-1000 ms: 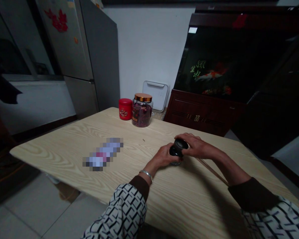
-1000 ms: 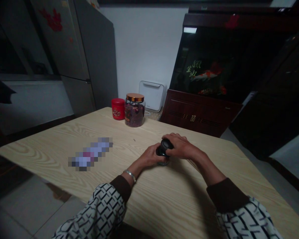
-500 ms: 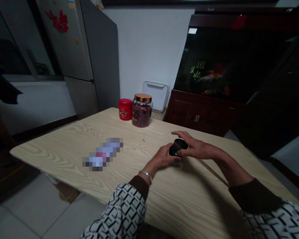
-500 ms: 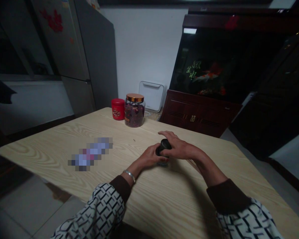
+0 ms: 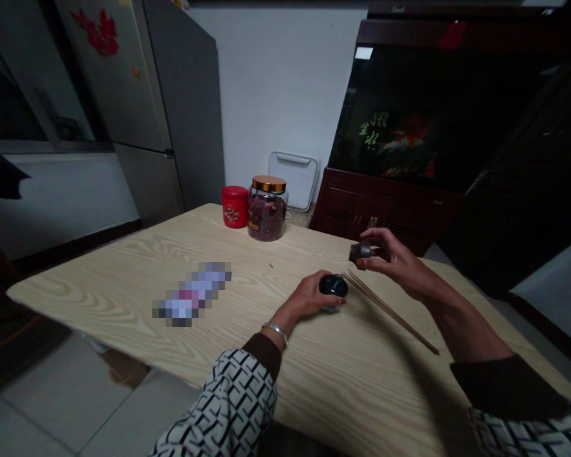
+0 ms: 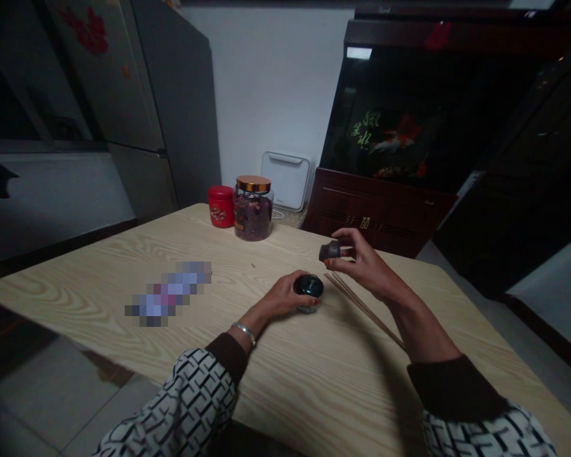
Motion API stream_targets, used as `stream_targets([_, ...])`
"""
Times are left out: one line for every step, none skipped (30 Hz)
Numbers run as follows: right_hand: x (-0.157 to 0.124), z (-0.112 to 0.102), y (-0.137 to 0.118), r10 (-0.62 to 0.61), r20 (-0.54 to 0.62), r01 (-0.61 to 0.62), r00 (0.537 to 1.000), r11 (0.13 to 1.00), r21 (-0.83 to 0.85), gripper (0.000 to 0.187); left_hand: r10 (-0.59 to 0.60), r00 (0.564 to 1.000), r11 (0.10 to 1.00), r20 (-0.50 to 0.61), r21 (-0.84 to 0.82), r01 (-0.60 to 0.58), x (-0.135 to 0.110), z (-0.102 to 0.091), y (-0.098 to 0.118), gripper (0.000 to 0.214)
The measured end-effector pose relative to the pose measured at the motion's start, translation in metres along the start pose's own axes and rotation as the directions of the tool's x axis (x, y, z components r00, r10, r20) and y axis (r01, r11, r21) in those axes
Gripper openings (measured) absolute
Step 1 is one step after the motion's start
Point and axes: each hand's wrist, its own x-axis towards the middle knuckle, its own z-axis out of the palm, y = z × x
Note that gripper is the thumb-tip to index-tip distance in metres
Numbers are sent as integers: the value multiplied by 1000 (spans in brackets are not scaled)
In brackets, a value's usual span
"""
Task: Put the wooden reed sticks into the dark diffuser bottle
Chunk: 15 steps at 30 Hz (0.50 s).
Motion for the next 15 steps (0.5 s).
stream_targets([-12,2,9,27,-48,-25,999,999,24,55,-2,1000,1000,1,-2,2,0,0,0,63])
stream_targets([-24,6,20,57,-79,-56,995,998,23,51,-3,1000,1000,2,-3,3,0,0,0,63])
stream_targets([-38,12,33,81,-105,-81,991,997,4,45,-2,1000,1000,3,-2,2,0,0,0,63])
stream_targets([-51,19,45,103,-145,-104,984,995,1,43,-1,1000,1000,2,-1,1,0,1,-1,63])
stream_targets([-63,27,57,140,-179,-139,974,990,18,44,0,1000,1000,2,-2,0,1,1,-1,63])
stream_targets([-74,35,67,174,-199,-168,964,985,47,45,0,1000,1000,3,-7,0,1,1,-2,64])
stream_targets([-83,43,76,179,-218,-169,959,984,63,44,-3,1000,1000,6,-18,3,1,1,-2,65])
stream_targets([-90,51,82,162,-222,-150,962,986,68,43,-5,1000,999,8,-32,5,1,1,-2,65])
stream_targets([-96,58,87,133,-220,-124,966,991,52,40,-8,1000,999,11,-48,8,1,1,-2,65])
stream_targets([-100,64,90,94,-212,-93,973,996,15,38,-9,1000,998,14,-61,10,1,1,-2,65])
stream_targets([-103,69,91,59,-203,-68,977,997,-39,36,-9,1000,998,16,-68,10,1,1,-2,64])
stream_targets([-105,74,92,32,-194,-53,980,993,-103,34,-9,1000,998,17,-70,10,0,1,-1,64])
stream_targets([-107,78,91,14,-187,-45,982,985,-166,34,-8,1000,998,19,-66,10,0,1,-1,63])
stream_targets([-110,81,90,1,-179,-41,984,975,-219,33,-8,1000,998,21,-60,9,0,1,0,63])
stream_targets([-112,82,88,-4,-166,-39,986,966,-257,34,-8,1000,999,21,-52,9,0,1,0,63])
